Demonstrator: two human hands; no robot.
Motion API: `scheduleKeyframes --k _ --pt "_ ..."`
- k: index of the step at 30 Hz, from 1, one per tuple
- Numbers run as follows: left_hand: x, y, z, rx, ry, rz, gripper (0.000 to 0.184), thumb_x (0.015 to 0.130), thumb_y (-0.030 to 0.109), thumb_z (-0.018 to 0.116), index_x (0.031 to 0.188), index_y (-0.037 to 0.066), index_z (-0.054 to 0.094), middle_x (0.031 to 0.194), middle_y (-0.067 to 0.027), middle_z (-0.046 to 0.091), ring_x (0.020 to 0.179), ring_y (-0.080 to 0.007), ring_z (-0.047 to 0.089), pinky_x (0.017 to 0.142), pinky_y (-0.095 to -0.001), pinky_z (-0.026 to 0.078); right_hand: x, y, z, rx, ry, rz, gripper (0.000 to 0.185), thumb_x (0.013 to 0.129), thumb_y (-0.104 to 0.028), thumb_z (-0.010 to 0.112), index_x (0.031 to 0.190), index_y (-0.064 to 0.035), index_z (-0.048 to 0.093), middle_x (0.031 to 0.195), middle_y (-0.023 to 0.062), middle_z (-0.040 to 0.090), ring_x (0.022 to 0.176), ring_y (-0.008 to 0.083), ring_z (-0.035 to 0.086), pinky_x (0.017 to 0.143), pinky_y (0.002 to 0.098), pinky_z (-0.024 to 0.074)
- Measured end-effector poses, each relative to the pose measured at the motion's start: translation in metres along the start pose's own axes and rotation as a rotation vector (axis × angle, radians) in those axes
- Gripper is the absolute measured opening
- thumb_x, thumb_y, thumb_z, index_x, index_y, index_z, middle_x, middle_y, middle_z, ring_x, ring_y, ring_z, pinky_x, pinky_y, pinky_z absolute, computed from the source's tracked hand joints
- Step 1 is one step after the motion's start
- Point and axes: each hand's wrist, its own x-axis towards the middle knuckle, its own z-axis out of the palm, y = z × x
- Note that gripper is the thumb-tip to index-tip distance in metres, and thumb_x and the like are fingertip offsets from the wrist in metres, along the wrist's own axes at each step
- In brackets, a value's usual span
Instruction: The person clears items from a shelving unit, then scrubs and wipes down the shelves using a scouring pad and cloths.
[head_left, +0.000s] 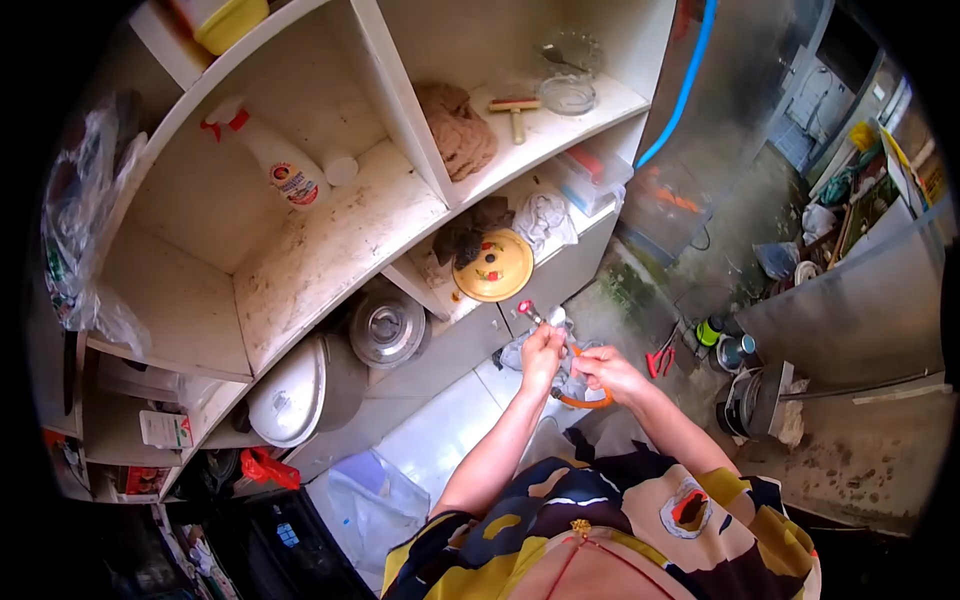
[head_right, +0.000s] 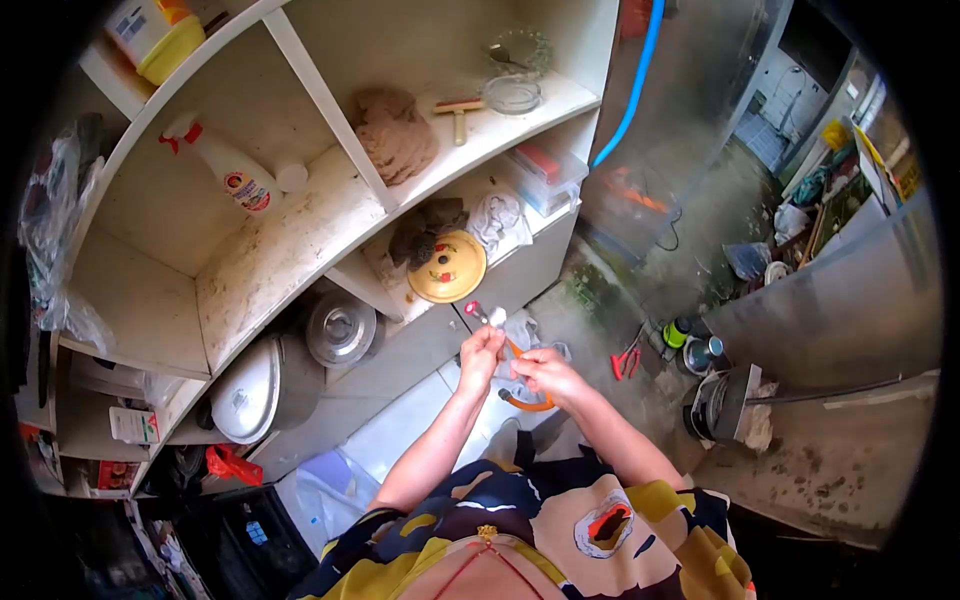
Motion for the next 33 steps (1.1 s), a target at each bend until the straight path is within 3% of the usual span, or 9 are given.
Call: scheduleKeyframes --k 8,11,12,14,16,19,22,25,33 --pt "0.018 0.001 -0.008 0.142 -0.032 0.017 0.027 0.092 0.018 0.053 0.069 0.005 0.055 0.057 0.0016 0.05 0.049 -0.0067 0.044 0.044 -0.0231 0.035 0.03 -0.01 -0.024 -0.088 -0.093 0.042 0.021 0.086 -0.025 0.062 0.077 -0.0069 0.065 0.064 -0.0057 0.049 0.052 0.0033 0.035 0.047 0.0197 0.0292" --pt "0.012 0.033 0.003 0.33 -0.228 -0.008 0.023 0.087 0.023 0.06 0.102 0.005 0.06 0.076 -0.0045 0.061 0.068 -0.0141 0.061 0.061 -0.0305 0.051 0.017 -0.031 -0.051 -0.135 -0.077 0.029 0.021 0.086 -0.026 0.061 0.078 -0.0071 0.065 0.066 -0.005 0.052 0.053 0.0035 0.037 0.048 0.02 0.0311" --pt "0.018 0.035 0.007 0.335 -0.199 -0.008 0.023 0.087 0.023 0.06 0.102 0.005 0.06 0.076 -0.0045 0.061 0.068 -0.0141 0.061 0.061 -0.0305 0.051 0.022 -0.035 -0.062 -0.16 -0.063 0.018 0.021 0.086 -0.026 0.061 0.078 -0.007 0.065 0.067 -0.0046 0.054 0.054 0.0037 0.039 0.048 0.0201 0.0321" --pt "0.026 0.038 0.013 1.032 0.073 0.339 0.033 0.083 0.026 0.064 0.109 0.007 0.06 0.082 -0.0049 0.062 0.092 -0.0226 0.062 0.073 -0.0381 0.05 0.035 -0.036 -0.093 -0.177 -0.116 0.019 0.021 0.085 -0.026 0.061 0.078 -0.0064 0.065 0.067 -0.0039 0.054 0.056 0.0041 0.042 0.049 0.02 0.0332" --pt "0.04 0.068 0.018 0.966 0.011 0.095 0.035 0.081 0.028 0.065 0.11 0.008 0.061 0.097 -0.007 0.061 0.106 -0.0286 0.055 0.082 -0.0441 0.047 0.044 -0.053 -0.116 -0.279 -0.138 -0.015 0.019 0.083 -0.022 0.061 0.074 -0.0052 0.065 0.063 -0.0034 0.052 0.054 0.0043 0.042 0.048 0.0202 0.0324" --pt "0.046 0.092 0.032 1.036 0.14 0.32 0.035 0.076 0.011 0.067 0.11 0.009 0.06 0.12 -0.0096 0.05 0.104 -0.0309 0.054 0.087 -0.0441 0.046 0.028 -0.096 -0.135 -0.366 -0.163 -0.149 0.018 0.08 -0.017 0.06 0.069 -0.0036 0.063 0.059 -0.003 0.05 0.051 0.0046 0.04 0.046 0.0205 0.0308" --pt "0.044 0.121 0.055 1.003 0.437 0.603 0.045 0.071 0.004 0.069 0.114 0.009 0.057 0.123 -0.0116 0.047 0.105 -0.033 0.051 0.092 -0.0432 0.043 0.034 -0.135 -0.152 -0.417 -0.231 -0.097 0.019 0.079 -0.016 0.059 0.066 -0.0022 0.061 0.057 -0.0027 0.048 0.049 0.0049 0.039 0.045 0.0211 0.0297" --pt "0.029 0.155 0.046 0.853 0.527 0.549 0.049 0.07 0.004 0.069 0.118 0.008 0.055 0.125 -0.0138 0.045 0.111 -0.0337 0.045 0.099 -0.043 0.037 0.035 -0.154 -0.159 -0.421 -0.291 -0.165 0.02 0.079 -0.015 0.06 0.064 -0.0025 0.06 0.054 -0.0033 0.046 0.048 0.0043 0.038 0.044 0.0221 0.0268" --pt "0.066 0.243 -0.113 1.142 0.893 0.697 0.038 0.076 0.01 0.064 0.113 0.004 0.056 0.121 -0.016 0.05 0.111 -0.0354 0.045 0.094 -0.0437 0.039 0.048 -0.168 -0.121 -0.397 -0.391 -0.33 0.019 0.079 -0.012 0.059 0.065 0.0006 0.061 0.06 -0.0001 0.054 0.058 0.0066 0.046 0.054 0.0231 0.0344"
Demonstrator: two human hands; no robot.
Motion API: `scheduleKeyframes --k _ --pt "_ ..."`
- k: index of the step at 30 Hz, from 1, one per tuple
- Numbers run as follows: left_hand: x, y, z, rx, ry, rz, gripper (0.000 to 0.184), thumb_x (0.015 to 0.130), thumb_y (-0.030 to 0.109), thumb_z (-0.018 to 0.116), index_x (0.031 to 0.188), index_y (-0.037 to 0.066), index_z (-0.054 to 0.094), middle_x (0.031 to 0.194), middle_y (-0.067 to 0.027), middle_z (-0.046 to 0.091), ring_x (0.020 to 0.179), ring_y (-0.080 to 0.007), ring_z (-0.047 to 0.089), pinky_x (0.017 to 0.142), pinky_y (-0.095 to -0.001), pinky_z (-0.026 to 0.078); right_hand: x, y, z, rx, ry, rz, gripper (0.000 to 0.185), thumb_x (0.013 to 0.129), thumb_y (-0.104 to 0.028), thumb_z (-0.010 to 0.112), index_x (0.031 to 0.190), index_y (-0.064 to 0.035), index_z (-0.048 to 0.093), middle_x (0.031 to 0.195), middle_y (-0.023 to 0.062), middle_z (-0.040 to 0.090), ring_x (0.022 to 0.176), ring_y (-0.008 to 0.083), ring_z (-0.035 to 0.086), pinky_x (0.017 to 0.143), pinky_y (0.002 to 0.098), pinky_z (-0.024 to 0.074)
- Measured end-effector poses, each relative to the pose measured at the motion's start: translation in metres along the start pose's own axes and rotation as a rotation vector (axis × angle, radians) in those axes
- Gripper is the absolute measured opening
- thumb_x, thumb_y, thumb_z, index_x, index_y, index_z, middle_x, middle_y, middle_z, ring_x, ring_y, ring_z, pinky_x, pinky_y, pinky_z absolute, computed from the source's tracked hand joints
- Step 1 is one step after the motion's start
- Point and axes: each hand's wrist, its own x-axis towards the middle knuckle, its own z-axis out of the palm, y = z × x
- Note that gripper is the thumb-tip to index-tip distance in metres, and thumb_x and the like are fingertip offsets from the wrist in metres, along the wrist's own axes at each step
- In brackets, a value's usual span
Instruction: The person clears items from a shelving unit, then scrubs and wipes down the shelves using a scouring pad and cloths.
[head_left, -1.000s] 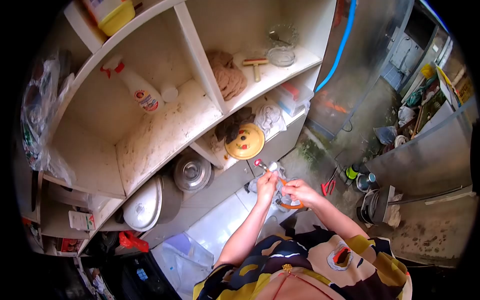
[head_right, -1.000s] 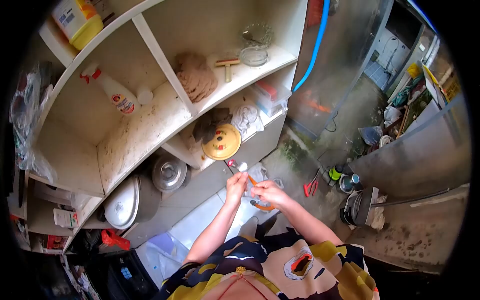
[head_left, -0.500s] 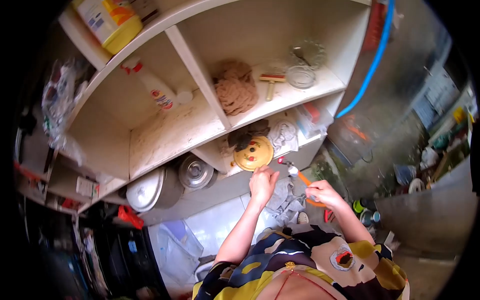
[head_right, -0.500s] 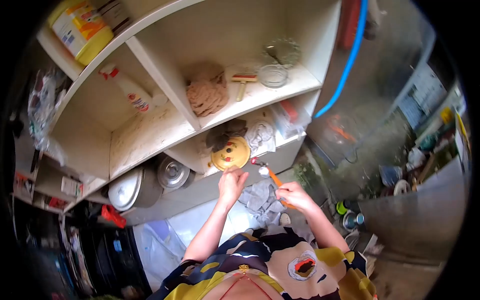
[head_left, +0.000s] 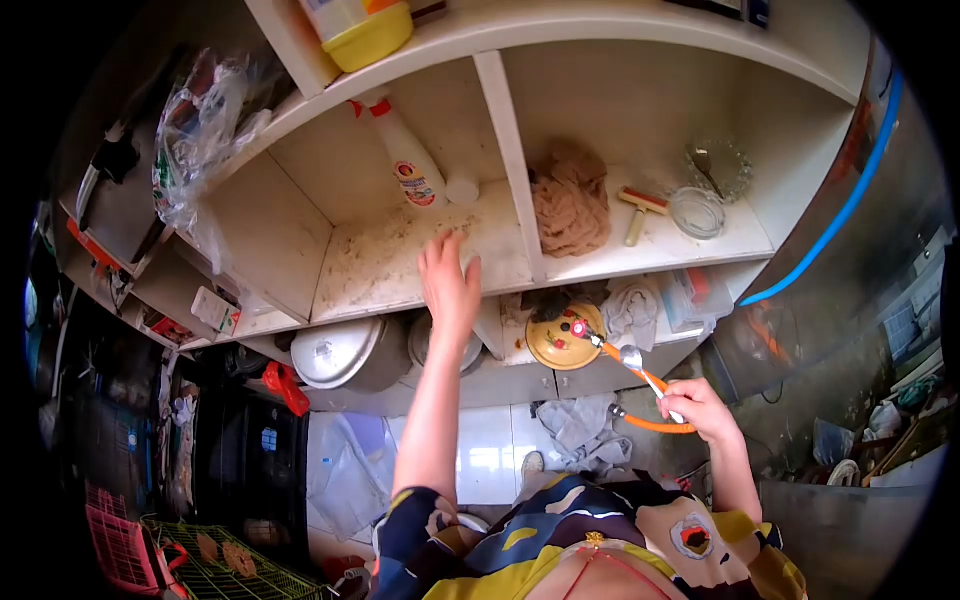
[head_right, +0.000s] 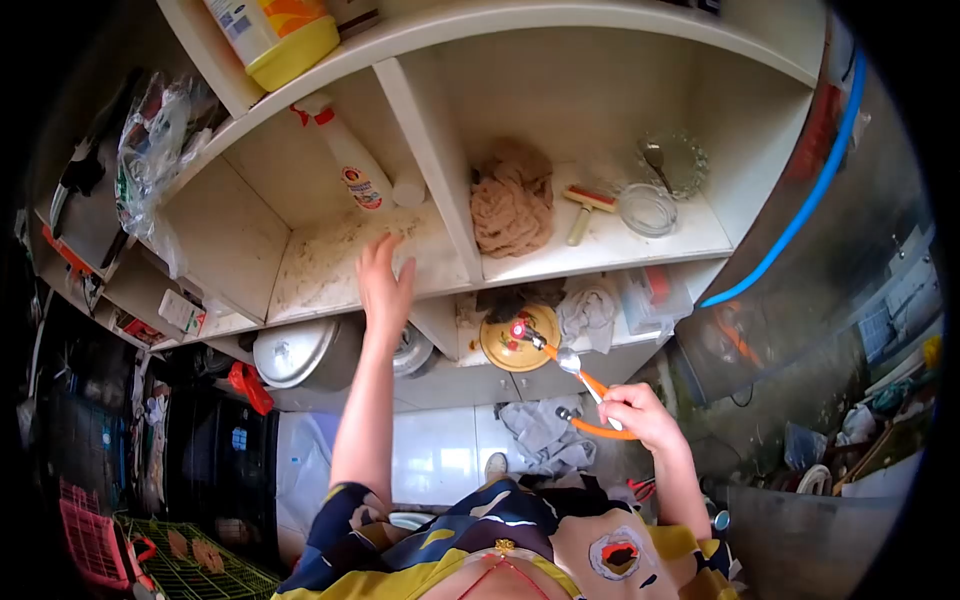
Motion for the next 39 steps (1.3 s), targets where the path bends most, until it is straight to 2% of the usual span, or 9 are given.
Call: scheduleKeyframes --k 10,20,23,25,28,33,37,38,39 --pt "0.117 -0.059 0.088 0.579 -0.021 0.217 0.052 0.07 0.029 0.07 0.116 0.012 0.054 0.117 -0.0087 0.05 0.104 -0.0258 0.051 0.073 -0.0384 0.05 0.011 -0.003 0.056 0.04 0.148 0.108 0.02 0.079 -0.015 0.059 0.064 -0.0016 0.062 0.058 -0.0021 0.052 0.055 0.0052 0.044 0.05 0.022 0.0325" --pt "0.122 -0.076 0.108 0.519 -0.056 0.252 0.048 0.067 0.013 0.067 0.114 0.009 0.054 0.103 -0.0128 0.057 0.097 -0.0278 0.054 0.071 -0.039 0.051 -0.003 -0.014 0.063 0.039 0.299 0.121 0.019 0.078 -0.013 0.057 0.063 -0.0016 0.06 0.057 -0.0018 0.051 0.054 0.0054 0.044 0.051 0.0232 0.0323" --pt "0.116 -0.061 0.063 0.124 0.005 0.234 0.055 0.064 0.005 0.067 0.116 0.008 0.05 0.109 -0.0131 0.056 0.103 -0.0278 0.054 0.075 -0.0367 0.05 -0.004 -0.01 0.061 0.052 0.296 0.056 0.02 0.079 -0.012 0.057 0.063 -0.002 0.06 0.058 -0.0025 0.052 0.054 0.005 0.044 0.051 0.0229 0.0318" --pt "0.099 -0.056 0.025 -0.958 -0.145 -0.18 0.061 0.062 -0.002 0.063 0.121 0.007 0.045 0.12 -0.0122 0.052 0.114 -0.0255 0.05 0.085 -0.0343 0.048 -0.002 -0.009 0.06 0.057 0.291 0.082 0.019 0.079 -0.012 0.056 0.063 -0.002 0.06 0.058 -0.0027 0.051 0.055 0.0051 0.043 0.051 0.0229 0.0317" --pt "0.064 -0.067 -0.002 -1.606 -0.276 -0.318 0.07 0.064 -0.004 0.06 0.13 0.007 0.039 0.128 -0.0105 0.045 0.119 -0.0226 0.045 0.093 -0.034 0.044 0.004 -0.009 0.06 0.052 0.252 0.093 0.02 0.08 -0.013 0.057 0.063 -0.0021 0.059 0.058 -0.003 0.05 0.054 0.0048 0.043 0.051 0.0227 0.0313" --pt "0.018 -0.057 -0.019 -1.803 -0.254 -0.19 0.078 0.066 -0.007 0.06 0.138 0.007 0.032 0.128 -0.0098 0.043 0.118 -0.0226 0.044 0.093 -0.0381 0.046 0.017 -0.004 0.063 0.044 0.194 0.098 0.021 0.079 -0.015 0.058 0.062 -0.0032 0.059 0.056 -0.0035 0.049 0.052 0.0048 0.041 0.049 0.022 0.0298" --pt "-0.049 0.021 0.045 -1.383 0.097 -0.628 0.045 0.074 -0.013 0.054 0.116 0.0 0.048 0.108 -0.012 0.053 0.102 -0.0198 0.052 0.091 -0.032 0.048 0.08 0.0 0.138 0.704 0.314 0.129 0.015 0.088 -0.018 0.056 0.091 -0.0036 0.059 0.075 0.0028 0.058 0.063 0.009 0.054 0.054 0.021 0.042" --pt "-0.071 0.061 0.049 -1.534 0.038 -0.606 0.032 0.077 -0.007 0.056 0.108 -0.001 0.053 0.101 -0.0109 0.056 0.094 -0.0197 0.056 0.087 -0.0304 0.048 0.105 0.034 0.145 0.541 0.067 -0.031 0.017 0.091 -0.019 0.054 0.093 -0.0039 0.06 0.076 0.0009 0.058 0.067 0.0091 0.057 0.054 0.0208 0.0438" --pt "-0.101 0.064 0.063 -1.182 -0.245 -0.316 0.024 0.081 -0.001 0.055 0.105 -0.001 0.057 0.1 -0.0105 0.057 0.091 -0.0189 0.058 0.082 -0.0285 0.048 0.106 -0.009 0.165 0.639 0.333 0.118 0.017 0.091 -0.019 0.052 0.094 -0.0042 0.06 0.074 -0.0012 0.057 0.062 0.008 0.054 0.049 0.0205 0.0407"
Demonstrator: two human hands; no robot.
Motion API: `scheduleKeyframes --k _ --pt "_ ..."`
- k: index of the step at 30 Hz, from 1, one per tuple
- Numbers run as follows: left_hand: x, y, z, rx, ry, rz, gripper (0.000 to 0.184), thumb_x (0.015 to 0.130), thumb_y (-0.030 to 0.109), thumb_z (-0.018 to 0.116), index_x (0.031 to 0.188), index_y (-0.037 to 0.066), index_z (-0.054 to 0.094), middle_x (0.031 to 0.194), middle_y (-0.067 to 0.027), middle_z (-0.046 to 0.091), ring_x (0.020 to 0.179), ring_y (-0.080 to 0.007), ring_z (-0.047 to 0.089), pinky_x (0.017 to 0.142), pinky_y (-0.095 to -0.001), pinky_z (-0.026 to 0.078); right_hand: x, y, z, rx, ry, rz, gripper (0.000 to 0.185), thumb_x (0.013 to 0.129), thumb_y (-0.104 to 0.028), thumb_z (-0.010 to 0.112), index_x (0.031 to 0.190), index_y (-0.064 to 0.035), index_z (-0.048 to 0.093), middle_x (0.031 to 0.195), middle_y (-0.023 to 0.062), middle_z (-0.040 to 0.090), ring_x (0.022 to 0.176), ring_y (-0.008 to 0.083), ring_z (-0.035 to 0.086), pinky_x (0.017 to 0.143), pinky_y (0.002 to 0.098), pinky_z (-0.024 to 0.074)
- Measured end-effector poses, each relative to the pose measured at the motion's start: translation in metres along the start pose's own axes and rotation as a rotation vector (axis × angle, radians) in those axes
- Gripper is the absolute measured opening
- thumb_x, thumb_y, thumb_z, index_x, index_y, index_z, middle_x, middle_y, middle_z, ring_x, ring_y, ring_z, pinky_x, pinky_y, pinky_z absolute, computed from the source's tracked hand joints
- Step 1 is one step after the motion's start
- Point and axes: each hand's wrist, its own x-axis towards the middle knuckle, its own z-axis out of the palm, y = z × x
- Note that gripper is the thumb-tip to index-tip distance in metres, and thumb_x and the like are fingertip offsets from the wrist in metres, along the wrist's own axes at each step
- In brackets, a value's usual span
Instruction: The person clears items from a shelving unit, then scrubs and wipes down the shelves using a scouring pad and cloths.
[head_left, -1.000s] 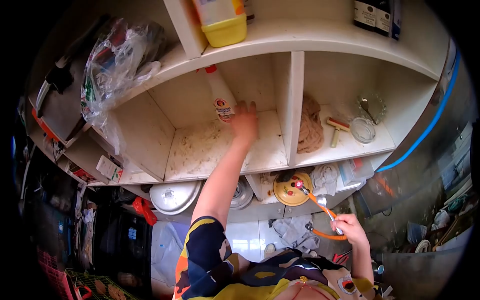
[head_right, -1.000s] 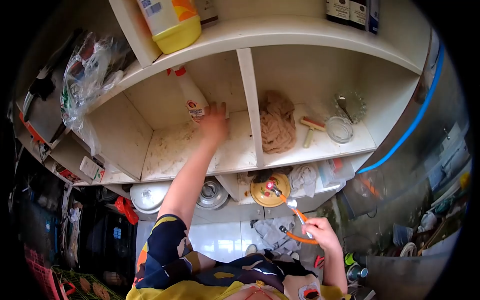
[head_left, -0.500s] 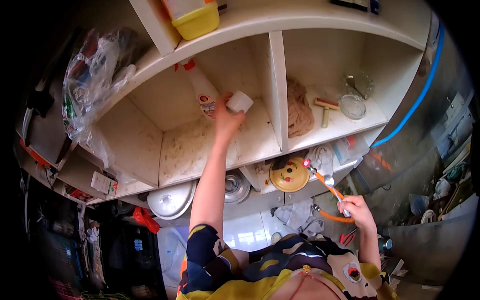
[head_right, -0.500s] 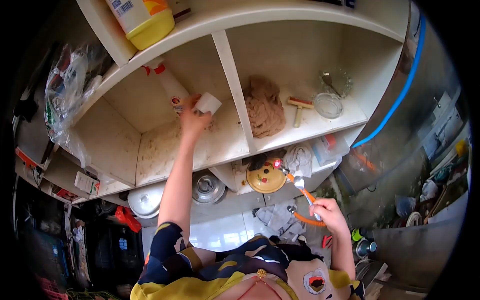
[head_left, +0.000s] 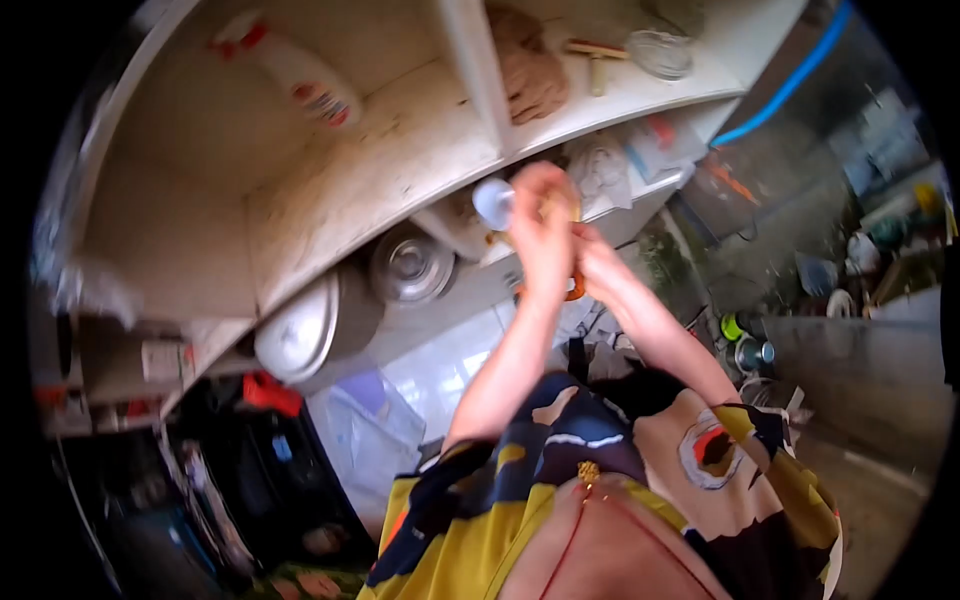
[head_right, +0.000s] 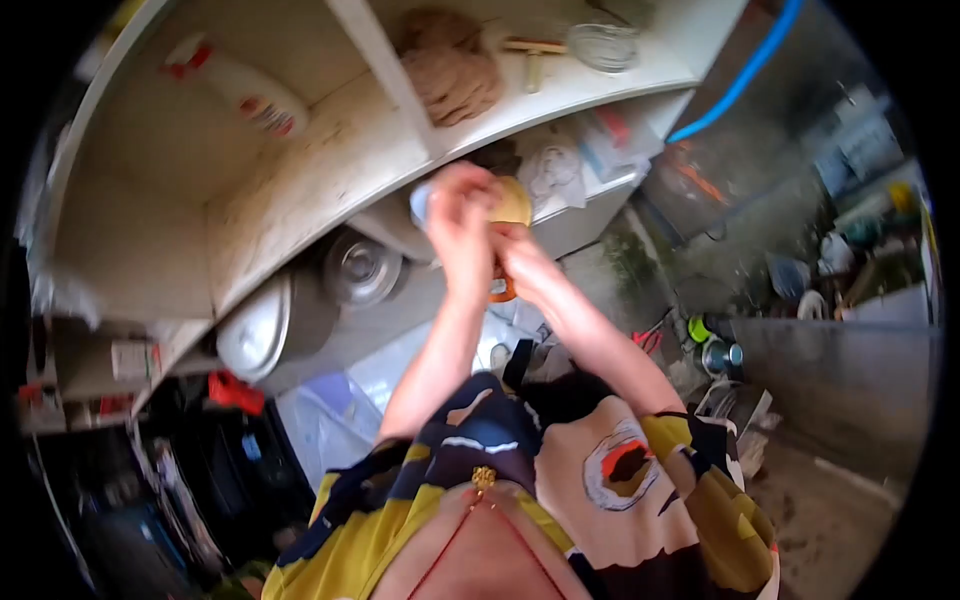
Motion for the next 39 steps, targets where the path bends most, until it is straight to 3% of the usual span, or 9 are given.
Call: scheduleKeyframes --k 2,4,8,10,12,18,27,31,39 --pt "-0.02 -0.006 0.004 0.116 -0.169 -0.02 0.02 0.083 0.003 0.055 0.102 -0.001 0.06 0.1 -0.0104 0.058 0.088 -0.0181 0.059 0.078 -0.0276 0.047 0.015 0.01 -0.016 -0.046 0.052 -0.097 0.017 0.091 -0.018 0.051 0.091 -0.0048 0.061 0.067 -0.0034 0.053 0.055 0.0053 0.048 0.044 0.0197 0.0345" --pt "-0.022 -0.007 -0.005 -0.021 -0.191 -0.21 0.021 0.083 0.004 0.055 0.103 0.0 0.061 0.098 -0.0108 0.059 0.083 -0.0186 0.059 0.074 -0.0274 0.047 0.009 0.008 -0.032 -0.072 0.016 0.041 0.017 0.091 -0.017 0.051 0.087 -0.0044 0.061 0.066 -0.0035 0.052 0.051 0.0047 0.044 0.043 0.019 0.0306" --pt "-0.025 -0.056 -0.038 0.118 -0.127 -0.076 0.014 0.084 0.002 0.055 0.097 0.0 0.06 0.098 -0.0079 0.056 0.089 -0.0172 0.056 0.079 -0.028 0.045 0.028 0.037 -0.042 -0.116 -0.104 0.117 0.017 0.089 -0.017 0.052 0.08 -0.003 0.058 0.064 -0.0016 0.051 0.051 0.0053 0.044 0.043 0.0197 0.0291" --pt "-0.036 -0.078 -0.076 0.586 -0.061 0.202 0.013 0.081 0.001 0.057 0.094 0.002 0.06 0.096 -0.0105 0.058 0.092 -0.0228 0.056 0.082 -0.0311 0.044 0.017 0.043 -0.041 -0.219 -0.06 0.14 0.016 0.086 -0.016 0.053 0.079 -0.0023 0.058 0.064 -0.0004 0.052 0.051 0.0051 0.044 0.043 0.0196 0.0304" --pt "-0.057 -0.117 -0.13 0.804 -0.188 0.091 0.017 0.078 0.001 0.058 0.094 0.003 0.061 0.095 -0.0128 0.059 0.093 -0.0277 0.057 0.083 -0.0342 0.045 0.008 0.052 -0.06 -0.29 0.049 0.131 0.016 0.086 -0.015 0.055 0.08 -0.0007 0.059 0.068 0.0017 0.057 0.052 0.0053 0.045 0.044 0.0199 0.0329" --pt "-0.135 -0.163 -0.278 0.803 -0.01 -0.433 0.018 0.081 -0.003 0.055 0.097 0.001 0.062 0.085 -0.0065 0.066 0.076 -0.0137 0.062 0.071 -0.026 0.05 -0.058 0.063 -0.157 -0.225 0.123 0.112 0.02 0.085 -0.018 0.055 0.079 0.0008 0.059 0.062 -0.0004 0.05 0.05 0.0056 0.039 0.045 0.0211 0.0273" --pt "-0.246 -0.12 -0.25 0.556 0.269 -0.725 0.022 0.075 -0.006 0.056 0.094 0.003 0.063 0.083 -0.0043 0.064 0.07 -0.0109 0.057 0.062 -0.0241 0.047 -0.136 0.063 -0.243 -0.371 0.242 0.145 0.02 0.084 -0.016 0.053 0.07 -0.0027 0.057 0.057 -0.0024 0.047 0.049 0.0054 0.039 0.046 0.0227 0.028" --pt "-0.216 -0.101 -0.215 0.489 0.245 -0.48 0.02 0.079 -0.007 0.053 0.095 0.001 0.062 0.083 -0.0063 0.064 0.073 -0.0129 0.06 0.067 -0.0256 0.049 -0.142 0.043 -0.227 -0.493 0.042 0.122 0.017 0.082 -0.01 0.052 0.068 -0.002 0.057 0.058 -0.0018 0.05 0.05 0.004 0.041 0.045 0.0212 0.03" --pt "-0.055 0.041 -0.169 0.384 0.275 -0.014 0.016 0.086 -0.001 0.053 0.102 -0.001 0.057 0.096 -0.006 0.061 0.089 -0.0126 0.059 0.082 -0.0246 0.046 -0.124 -0.016 -0.118 -0.502 -0.184 -0.004 0.016 0.082 -0.007 0.052 0.074 0.0042 0.061 0.061 -0.0004 0.052 0.051 0.004 0.041 0.049 0.0204 0.033"
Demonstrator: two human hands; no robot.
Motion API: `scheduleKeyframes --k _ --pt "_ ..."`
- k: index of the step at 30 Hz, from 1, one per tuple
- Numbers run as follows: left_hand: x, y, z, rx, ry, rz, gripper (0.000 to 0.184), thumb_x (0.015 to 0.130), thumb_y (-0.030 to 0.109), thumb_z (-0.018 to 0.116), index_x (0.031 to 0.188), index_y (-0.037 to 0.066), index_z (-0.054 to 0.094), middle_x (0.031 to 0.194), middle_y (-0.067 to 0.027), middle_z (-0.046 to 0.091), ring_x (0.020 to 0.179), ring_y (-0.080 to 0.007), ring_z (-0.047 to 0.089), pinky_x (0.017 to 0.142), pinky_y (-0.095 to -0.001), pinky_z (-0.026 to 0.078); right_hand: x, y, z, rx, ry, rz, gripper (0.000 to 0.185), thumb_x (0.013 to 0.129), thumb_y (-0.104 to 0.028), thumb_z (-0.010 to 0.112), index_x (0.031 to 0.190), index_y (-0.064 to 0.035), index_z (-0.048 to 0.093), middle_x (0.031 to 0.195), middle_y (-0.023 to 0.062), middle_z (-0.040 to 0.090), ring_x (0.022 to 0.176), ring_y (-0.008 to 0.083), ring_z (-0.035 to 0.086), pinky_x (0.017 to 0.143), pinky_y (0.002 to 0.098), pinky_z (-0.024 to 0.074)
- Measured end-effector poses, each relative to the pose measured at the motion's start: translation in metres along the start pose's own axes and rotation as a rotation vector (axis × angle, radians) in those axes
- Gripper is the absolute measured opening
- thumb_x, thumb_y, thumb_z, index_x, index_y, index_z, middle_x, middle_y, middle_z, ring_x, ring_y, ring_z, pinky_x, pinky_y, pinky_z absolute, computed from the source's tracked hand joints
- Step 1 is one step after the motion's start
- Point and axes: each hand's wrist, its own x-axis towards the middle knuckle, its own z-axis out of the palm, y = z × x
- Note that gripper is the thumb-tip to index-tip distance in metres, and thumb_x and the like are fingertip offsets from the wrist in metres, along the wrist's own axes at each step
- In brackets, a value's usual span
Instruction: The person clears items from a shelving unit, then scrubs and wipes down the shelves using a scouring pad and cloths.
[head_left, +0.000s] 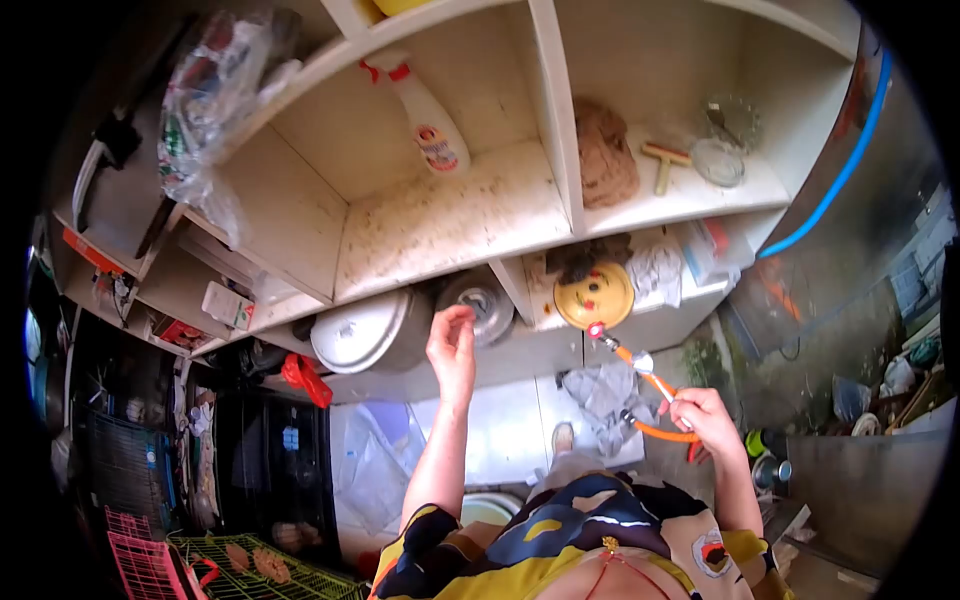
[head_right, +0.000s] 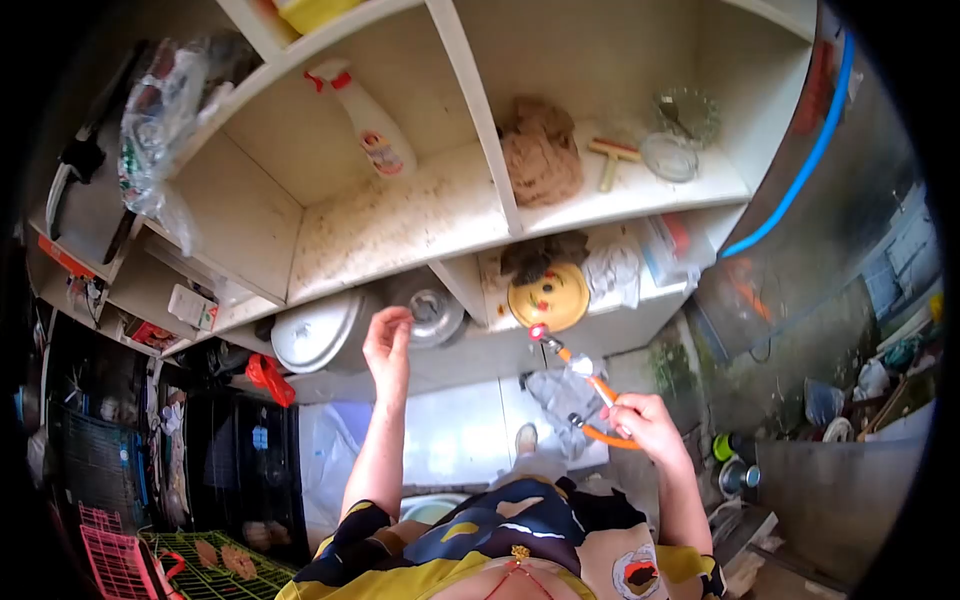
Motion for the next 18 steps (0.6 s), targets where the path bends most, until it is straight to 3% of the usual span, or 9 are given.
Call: scheduleKeyframes --k 6,14,17,18 --pt "0.108 0.04 -0.019 0.029 0.077 0.161 0.021 0.086 0.003 0.054 0.107 -0.002 0.057 0.101 -0.0092 0.062 0.091 -0.0146 0.058 0.081 -0.0271 0.047 0.021 -0.046 0.031 0.019 -0.068 -0.087 0.015 0.081 -0.006 0.053 0.081 0.0062 0.062 0.061 -0.0008 0.051 0.055 0.0046 0.043 0.051 0.0202 0.0333" --pt "0.267 0.009 -0.033 0.051 0.073 0.2 0.03 0.08 0.006 0.057 0.109 -0.001 0.058 0.101 -0.0105 0.064 0.094 -0.018 0.06 0.083 -0.029 0.047 0.03 -0.072 0.045 -0.041 -0.004 -0.147 0.014 0.078 -0.004 0.053 0.074 0.0051 0.062 0.066 0.0031 0.056 0.055 0.0055 0.047 0.051 0.0214 0.0347" --pt "0.31 -0.003 -0.028 0.098 0.032 0.313 0.029 0.08 0.007 0.056 0.108 0.0 0.059 0.101 -0.0103 0.064 0.093 -0.0183 0.06 0.083 -0.0291 0.046 0.024 -0.083 0.045 -0.015 0.093 -0.15 0.014 0.076 -0.006 0.053 0.07 0.005 0.06 0.072 0.0069 0.06 0.054 0.0059 0.046 0.05 0.0213 0.034" --pt "0.307 0.003 -0.021 0.048 -0.015 0.33 0.028 0.08 0.007 0.057 0.108 0.0 0.06 0.1 -0.0099 0.065 0.092 -0.0177 0.06 0.082 -0.0289 0.046 0.023 -0.089 0.046 0.03 0.108 -0.194 0.019 0.078 -0.011 0.054 0.066 0.0041 0.057 0.072 0.0117 0.06 0.051 0.006 0.044 0.048 0.0213 0.0335"
